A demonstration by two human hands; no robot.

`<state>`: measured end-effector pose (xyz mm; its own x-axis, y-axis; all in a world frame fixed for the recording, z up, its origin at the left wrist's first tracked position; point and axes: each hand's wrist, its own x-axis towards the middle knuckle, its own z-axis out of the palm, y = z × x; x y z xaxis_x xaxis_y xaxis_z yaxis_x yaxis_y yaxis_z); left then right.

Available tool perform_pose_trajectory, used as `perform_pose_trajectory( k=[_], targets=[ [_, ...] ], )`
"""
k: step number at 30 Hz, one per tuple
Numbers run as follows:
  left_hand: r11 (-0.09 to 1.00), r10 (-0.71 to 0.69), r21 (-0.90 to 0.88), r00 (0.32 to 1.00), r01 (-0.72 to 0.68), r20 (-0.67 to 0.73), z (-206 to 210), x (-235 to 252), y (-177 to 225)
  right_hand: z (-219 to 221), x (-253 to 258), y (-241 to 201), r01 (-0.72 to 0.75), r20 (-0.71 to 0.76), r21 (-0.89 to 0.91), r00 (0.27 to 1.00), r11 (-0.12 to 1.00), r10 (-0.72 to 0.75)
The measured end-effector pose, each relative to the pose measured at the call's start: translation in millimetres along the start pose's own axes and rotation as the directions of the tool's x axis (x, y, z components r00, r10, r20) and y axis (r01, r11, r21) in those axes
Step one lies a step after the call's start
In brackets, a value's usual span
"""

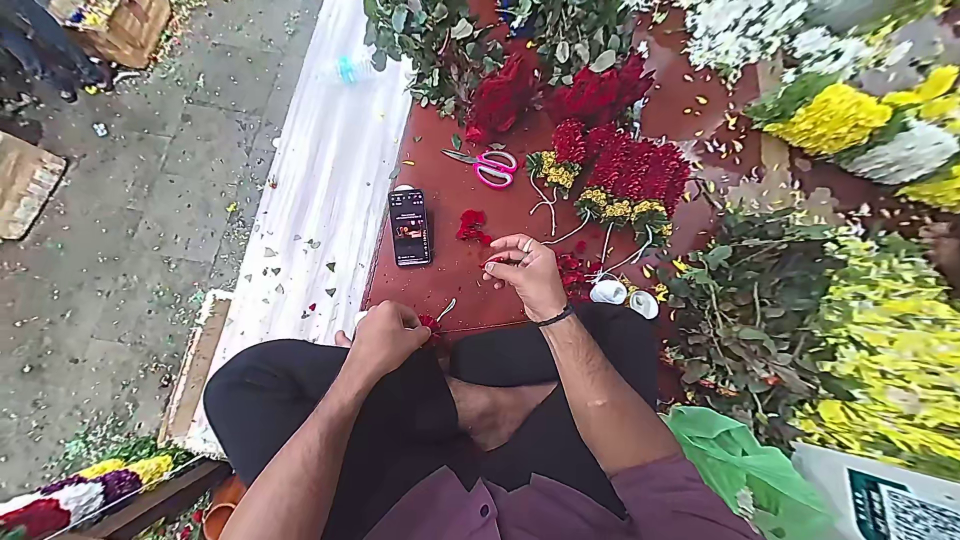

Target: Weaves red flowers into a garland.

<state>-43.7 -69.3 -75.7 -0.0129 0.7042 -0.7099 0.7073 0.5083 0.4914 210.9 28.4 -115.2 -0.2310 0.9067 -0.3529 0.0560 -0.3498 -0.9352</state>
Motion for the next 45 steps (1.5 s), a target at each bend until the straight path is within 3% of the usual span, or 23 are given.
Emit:
perform_pose_trajectory(
  k=[8,11,18,31,36,39,42,45],
  targets=[
    [0.977,0.064,-0.206,0.998,-0.063,-0.004,-1.9,-1.5,-0.8,56.5,-58.2,3.2,-0.213,0.156,0.155,0.969,0.965,0.189],
    [0.959,0.087,-0.269,0.996,-0.085,-0.006,-1.6,-4.3,0.9,65.6,-58.6,11.6,-0.231,0.153,0.100,0.965,0.968,0.214],
    [0.935,0.161,-0.321,0.987,-0.150,0.010,2.0,-2.8,-1.0,62.6,-54.4,20.0,-0.176,0.122,-0.060,0.976,0.982,0.183],
    [0.951,0.142,-0.278,0.990,-0.136,0.000,3.1,-2.0,1.4,40.2,-45.4,18.4,-0.195,0.311,-0.131,0.923,0.972,0.227],
    [0.962,0.099,-0.251,0.994,-0.104,-0.035,-1.1,-4.1,0.1,21.0,-38.9,3.6,-0.134,0.230,-0.117,0.960,0.984,0.158],
    [0.966,0.088,-0.241,0.995,-0.095,-0.039,-3.0,-4.0,0.0,18.3,-35.6,7.7,-0.043,0.330,-0.210,0.937,0.977,0.112],
    [0.973,0.057,-0.223,0.998,-0.065,-0.041,-6.4,-3.7,-1.4,27.5,-37.0,19.6,0.018,0.486,-0.347,0.859,0.938,0.163],
    [0.979,0.028,-0.199,0.998,-0.039,-0.058,-11.2,-4.2,-5.4,30.1,-38.1,22.9,0.051,0.497,-0.438,0.846,0.898,0.194]
  ],
)
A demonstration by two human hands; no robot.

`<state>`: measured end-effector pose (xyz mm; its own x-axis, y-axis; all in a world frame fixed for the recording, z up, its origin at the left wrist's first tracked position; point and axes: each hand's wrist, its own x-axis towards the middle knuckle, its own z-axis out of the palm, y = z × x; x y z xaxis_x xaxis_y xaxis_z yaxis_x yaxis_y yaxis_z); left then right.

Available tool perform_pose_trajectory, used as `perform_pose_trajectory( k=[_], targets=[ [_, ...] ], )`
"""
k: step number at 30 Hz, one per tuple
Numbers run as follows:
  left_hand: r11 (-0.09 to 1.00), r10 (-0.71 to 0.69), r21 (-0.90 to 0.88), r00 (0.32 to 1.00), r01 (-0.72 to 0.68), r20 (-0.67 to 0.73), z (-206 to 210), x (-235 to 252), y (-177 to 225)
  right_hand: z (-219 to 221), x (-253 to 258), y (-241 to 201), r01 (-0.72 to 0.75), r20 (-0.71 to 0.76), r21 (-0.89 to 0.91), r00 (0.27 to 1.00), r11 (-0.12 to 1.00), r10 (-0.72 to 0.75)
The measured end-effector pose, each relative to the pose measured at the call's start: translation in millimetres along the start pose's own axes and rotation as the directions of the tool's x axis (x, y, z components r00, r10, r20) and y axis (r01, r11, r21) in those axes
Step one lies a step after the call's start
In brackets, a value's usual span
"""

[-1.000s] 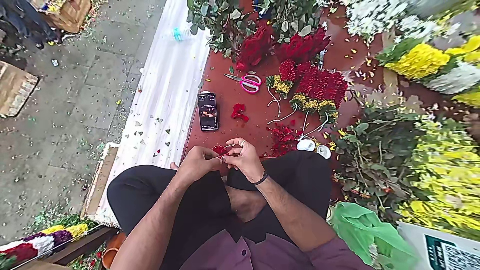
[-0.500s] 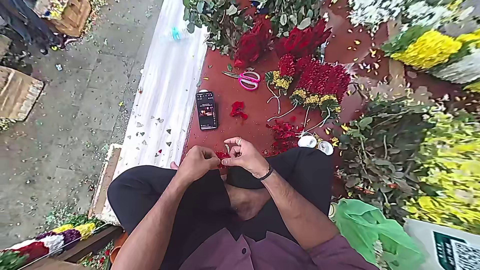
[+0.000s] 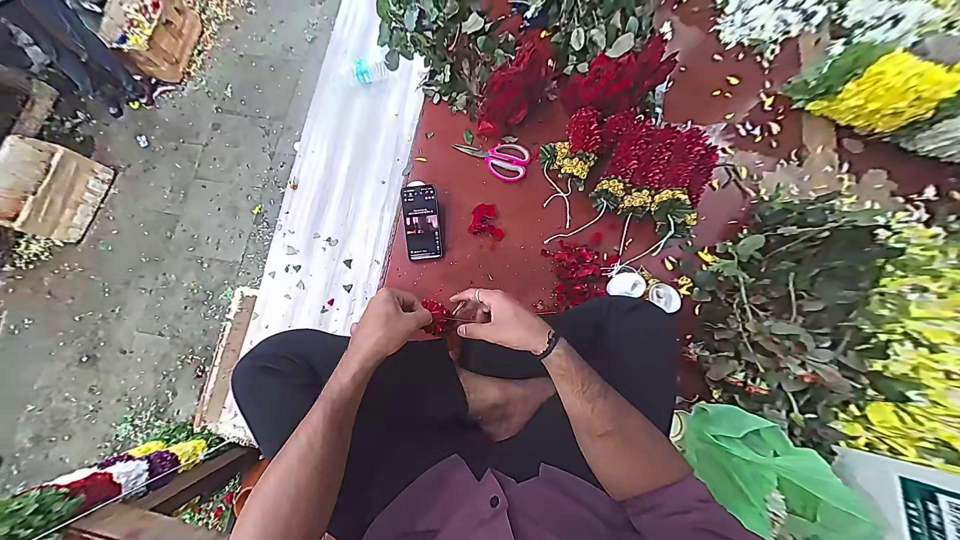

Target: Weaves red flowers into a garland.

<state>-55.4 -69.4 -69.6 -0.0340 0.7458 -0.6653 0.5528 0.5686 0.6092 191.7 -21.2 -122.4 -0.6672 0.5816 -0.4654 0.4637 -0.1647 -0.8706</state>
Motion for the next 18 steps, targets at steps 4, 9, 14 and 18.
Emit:
perform_pose_trajectory(
  k=[4,9,14,18],
  targets=[
    [0.998,-0.025,0.056,0.998,0.028,-0.059,-9.3,-1.8,5.1,-15.8,-4.3,-5.2,0.149,-0.020,0.003,0.989,0.989,-0.149],
    [0.879,-0.026,0.475,0.999,0.038,-0.031,-8.7,-13.4,52.0,-17.9,-17.1,-23.4,0.370,0.043,0.209,0.921,0.905,-0.386],
    [0.802,0.207,0.399,0.834,-0.444,0.512,2.1,-48.1,126.3,-36.8,-21.1,-25.2,0.497,-0.136,0.388,0.864,0.776,-0.485],
    [0.833,0.551,-0.061,0.815,-0.550,0.177,14.2,-35.9,141.3,-44.9,-51.3,-57.7,0.112,-0.123,0.683,0.992,0.722,-0.038]
  ],
)
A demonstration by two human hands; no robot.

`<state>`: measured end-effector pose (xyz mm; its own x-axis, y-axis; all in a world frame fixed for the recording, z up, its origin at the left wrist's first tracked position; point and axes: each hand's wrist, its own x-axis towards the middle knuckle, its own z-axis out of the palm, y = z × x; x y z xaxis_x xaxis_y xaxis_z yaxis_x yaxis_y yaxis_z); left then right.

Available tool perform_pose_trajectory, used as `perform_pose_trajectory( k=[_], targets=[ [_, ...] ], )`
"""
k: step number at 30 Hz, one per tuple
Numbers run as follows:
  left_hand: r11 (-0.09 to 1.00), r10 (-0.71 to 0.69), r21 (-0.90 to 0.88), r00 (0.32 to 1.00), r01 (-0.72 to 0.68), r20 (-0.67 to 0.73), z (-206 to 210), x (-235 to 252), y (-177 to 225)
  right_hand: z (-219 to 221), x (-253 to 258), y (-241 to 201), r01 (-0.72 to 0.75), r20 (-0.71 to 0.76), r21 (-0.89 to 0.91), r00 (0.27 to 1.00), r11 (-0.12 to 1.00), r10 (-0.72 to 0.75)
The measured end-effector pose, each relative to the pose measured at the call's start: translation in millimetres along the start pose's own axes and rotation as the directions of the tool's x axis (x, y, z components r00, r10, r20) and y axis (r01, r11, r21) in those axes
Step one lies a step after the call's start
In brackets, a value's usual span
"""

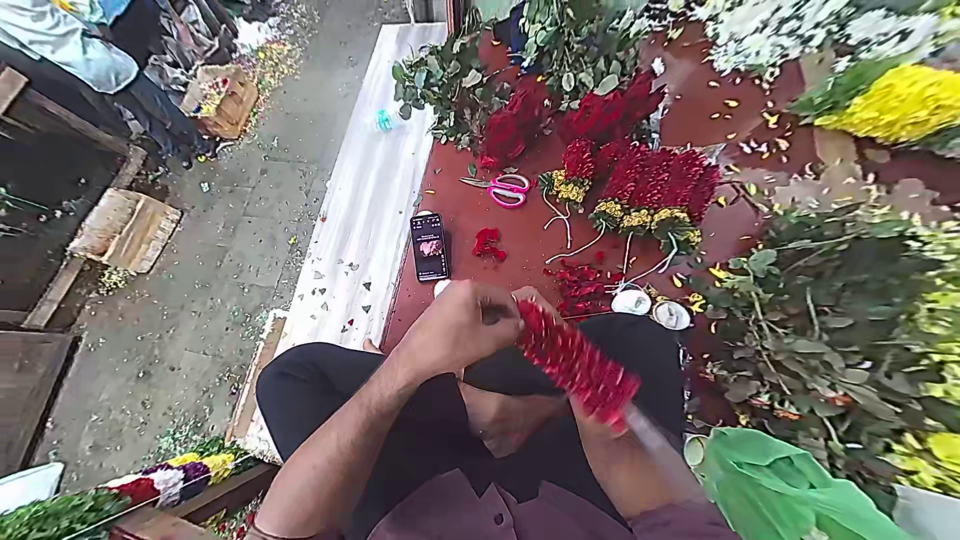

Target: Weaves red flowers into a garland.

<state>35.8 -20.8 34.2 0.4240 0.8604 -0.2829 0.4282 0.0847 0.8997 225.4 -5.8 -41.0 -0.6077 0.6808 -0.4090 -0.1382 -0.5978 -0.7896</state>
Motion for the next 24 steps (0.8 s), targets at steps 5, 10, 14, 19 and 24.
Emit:
perform_pose_trajectory(
  k=[5,10,14,19,24],
  targets=[
    [0.965,-0.148,0.117,0.855,0.235,-0.498,14.9,11.7,-33.6,-28.3,25.6,37.2,0.334,0.265,-0.033,0.912,0.942,-0.314],
    [0.839,-0.446,0.168,0.830,0.518,-0.334,-0.7,-21.8,-89.6,-33.4,35.6,41.9,0.300,0.148,-0.338,0.953,0.892,-0.264],
    [0.883,-0.460,0.052,0.881,0.467,-0.107,-13.8,-46.8,-104.4,-34.4,39.1,47.4,0.293,0.139,-0.442,0.956,0.848,-0.258],
    [0.864,-0.481,0.065,0.856,0.500,-0.189,-31.0,-50.5,-107.1,-73.0,15.3,22.2,0.187,0.028,-0.784,0.963,0.591,-0.268],
    [0.873,-0.399,0.171,0.870,0.457,-0.291,-31.5,-49.7,-111.3,-183.5,-46.3,3.4,-0.192,-0.388,-0.857,0.851,0.479,-0.353]
  ],
)
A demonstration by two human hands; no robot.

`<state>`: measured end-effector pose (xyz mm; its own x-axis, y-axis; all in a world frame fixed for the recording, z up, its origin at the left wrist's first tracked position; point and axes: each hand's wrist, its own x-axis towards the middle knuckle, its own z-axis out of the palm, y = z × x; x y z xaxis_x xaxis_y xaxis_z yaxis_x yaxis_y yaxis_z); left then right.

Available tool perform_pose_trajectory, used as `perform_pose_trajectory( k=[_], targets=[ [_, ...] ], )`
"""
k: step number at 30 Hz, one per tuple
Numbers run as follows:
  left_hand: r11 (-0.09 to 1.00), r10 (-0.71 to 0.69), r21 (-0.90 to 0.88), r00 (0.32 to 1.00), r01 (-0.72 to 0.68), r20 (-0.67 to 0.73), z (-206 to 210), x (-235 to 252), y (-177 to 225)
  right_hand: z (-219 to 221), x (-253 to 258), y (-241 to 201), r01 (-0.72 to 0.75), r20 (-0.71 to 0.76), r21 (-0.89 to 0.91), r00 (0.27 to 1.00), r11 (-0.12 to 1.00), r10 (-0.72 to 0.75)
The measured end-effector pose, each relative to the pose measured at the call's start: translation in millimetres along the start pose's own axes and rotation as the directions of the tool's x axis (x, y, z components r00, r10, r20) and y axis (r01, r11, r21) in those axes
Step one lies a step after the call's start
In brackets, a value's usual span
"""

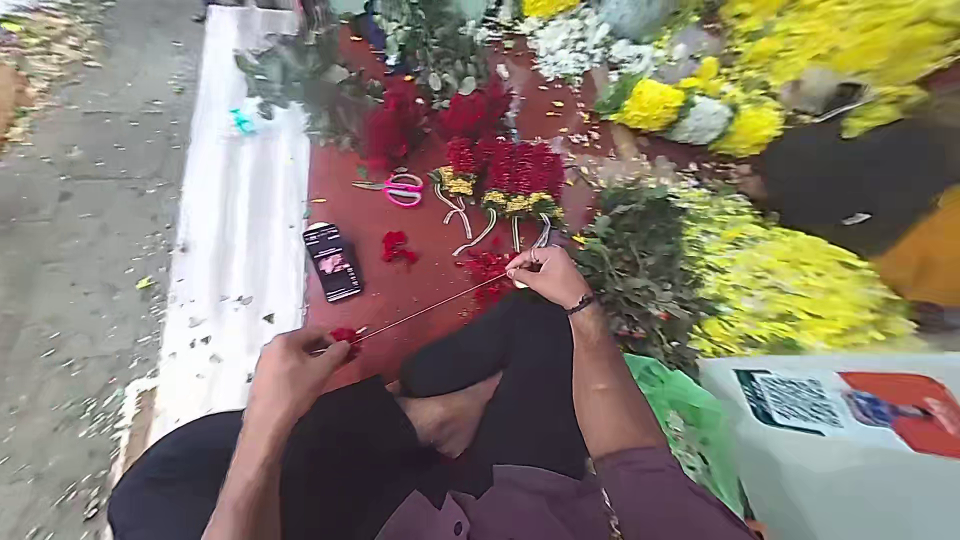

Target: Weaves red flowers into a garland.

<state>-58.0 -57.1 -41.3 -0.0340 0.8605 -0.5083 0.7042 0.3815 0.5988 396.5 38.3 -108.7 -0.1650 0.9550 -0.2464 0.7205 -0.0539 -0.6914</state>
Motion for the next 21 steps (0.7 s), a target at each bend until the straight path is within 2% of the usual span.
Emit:
perform_pose_trajectory(
  k=[3,5,9,12,14,16,17,18,19,21],
  targets=[
    [0.998,0.025,0.057,0.999,-0.022,-0.042,6.3,0.9,0.9,-33.2,-8.8,54.6,-0.121,-0.128,0.027,0.984,0.992,0.123],
    [0.995,0.022,0.095,0.998,-0.016,-0.060,9.1,1.3,0.6,-51.5,-14.7,68.7,-0.183,-0.203,0.045,0.961,0.982,0.188],
    [0.991,-0.006,0.130,0.994,0.021,-0.109,9.5,2.8,-4.5,-84.8,-27.1,60.4,-0.205,-0.378,0.127,0.895,0.971,0.238],
    [0.988,-0.063,0.133,0.989,0.080,-0.133,5.0,0.4,-9.1,-99.9,-34.2,39.8,-0.162,-0.421,0.211,0.875,0.964,0.240],
    [0.986,-0.076,0.140,0.987,0.096,-0.138,2.0,-1.8,-11.2,-106.3,-39.8,35.9,-0.172,-0.368,0.190,0.900,0.966,0.233],
    [0.983,-0.089,0.146,0.987,0.109,-0.137,-1.9,-4.7,-10.0,-112.6,-45.4,37.3,-0.232,-0.113,-0.008,0.967,0.973,0.230],
    [0.983,-0.099,0.140,0.986,0.118,-0.136,-3.8,-6.6,-8.9,-112.5,-41.9,35.2,-0.249,0.027,-0.152,0.966,0.957,0.256],
    [0.983,-0.111,0.130,0.984,0.129,-0.139,-5.6,-8.0,-8.5,-107.4,-33.9,25.6,-0.245,0.106,-0.267,0.954,0.932,0.281],
    [0.983,-0.122,0.121,0.983,0.139,-0.141,-7.1,-9.2,-9.3,-98.4,-25.8,7.2,-0.209,0.122,-0.326,0.958,0.922,0.261],
    [0.984,-0.140,0.091,0.982,0.152,-0.127,-7.3,-10.2,-12.0,-71.6,-7.0,-37.1,-0.045,0.071,-0.273,0.995,0.961,0.067]
  ],
)
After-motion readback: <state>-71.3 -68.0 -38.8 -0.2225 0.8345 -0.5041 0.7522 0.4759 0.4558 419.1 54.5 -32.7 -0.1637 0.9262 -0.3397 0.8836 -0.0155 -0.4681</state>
